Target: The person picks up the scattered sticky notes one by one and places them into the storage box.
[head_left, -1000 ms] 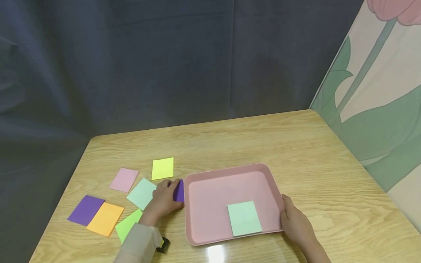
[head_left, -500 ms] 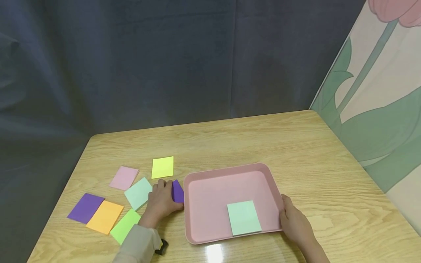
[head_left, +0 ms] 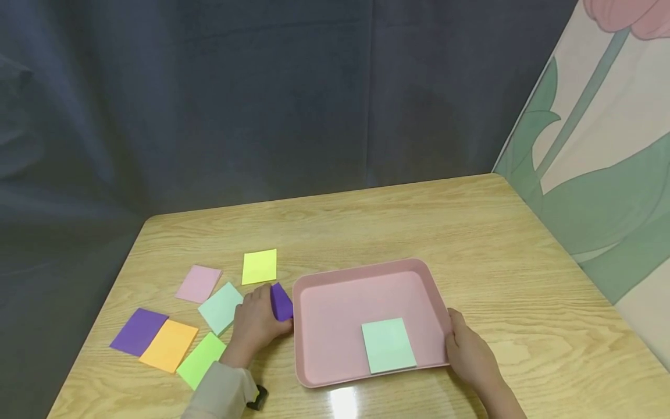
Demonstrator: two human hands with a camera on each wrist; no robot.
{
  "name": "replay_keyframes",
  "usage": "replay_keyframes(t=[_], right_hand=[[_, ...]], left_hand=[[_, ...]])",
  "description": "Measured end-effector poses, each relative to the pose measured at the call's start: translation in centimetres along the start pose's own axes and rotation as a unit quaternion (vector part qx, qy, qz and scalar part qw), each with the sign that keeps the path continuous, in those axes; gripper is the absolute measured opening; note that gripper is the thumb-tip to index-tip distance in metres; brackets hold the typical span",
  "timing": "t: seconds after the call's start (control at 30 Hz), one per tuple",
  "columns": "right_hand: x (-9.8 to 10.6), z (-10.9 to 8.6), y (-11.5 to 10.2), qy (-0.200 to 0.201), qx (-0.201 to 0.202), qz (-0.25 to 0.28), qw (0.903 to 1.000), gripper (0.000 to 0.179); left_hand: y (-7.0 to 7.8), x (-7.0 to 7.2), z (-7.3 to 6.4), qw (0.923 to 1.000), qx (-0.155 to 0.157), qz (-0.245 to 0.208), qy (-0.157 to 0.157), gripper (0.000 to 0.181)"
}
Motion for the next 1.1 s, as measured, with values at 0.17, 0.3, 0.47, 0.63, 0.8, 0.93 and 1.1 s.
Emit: replay_keyframes(t=[0.17,0.3,0.47,0.63,0.8,0.93,1.1], right_hand=[[0.0,0.0,0.1,-0.009,-0.006,0.001,0.9999,0.037],[0.0,0.1,0.1,-0.013,-0.007,0.002,0.9999,0.037],[-0.1,0.0,0.2,-0.015,-0.009,-0.001,0.9998,0.037],[0.0,0.0,0.1,-0.010,-0.006,-0.004,0.9999,0.038],[0.1,0.0,0.1,-0.003,-0.003,-0.005,1.0000,0.038],[0.1,0.0,0.0,-0.004,-0.004,0.000,1.0000,0.037],[0.0,0.0,0.0,-0.004,-0.004,0.006,1.0000,0.037]], left_hand=[[-0.1,-0.1,-0.2,0.9999,-0.004,-0.001,0.012,0.089],[0.0,-0.4,-0.4,0.9998,-0.020,0.000,0.009,0.093],[0.1,-0.6,-0.6,0.9994,-0.033,-0.011,0.004,0.095],[-0.1,-0.5,-0.8,0.9992,-0.018,-0.035,0.002,0.100],[-0.2,-0.1,-1.0,0.9988,-0.011,-0.048,-0.005,0.101],[-0.4,0.3,-1.2,0.9985,0.000,-0.055,-0.008,0.103],[-0.3,1.1,-1.4,0.9988,0.012,-0.047,-0.005,0.106]])
Point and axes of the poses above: each hand's wrist, its own z-axis towards the middle knuckle, its own x-axis out of the back of the hand, y = z × x, the point moved 9 cm from there along z, towards the middle knuckle, and after that the axes turned 6 degrees about -y, right-handed, at the moved point
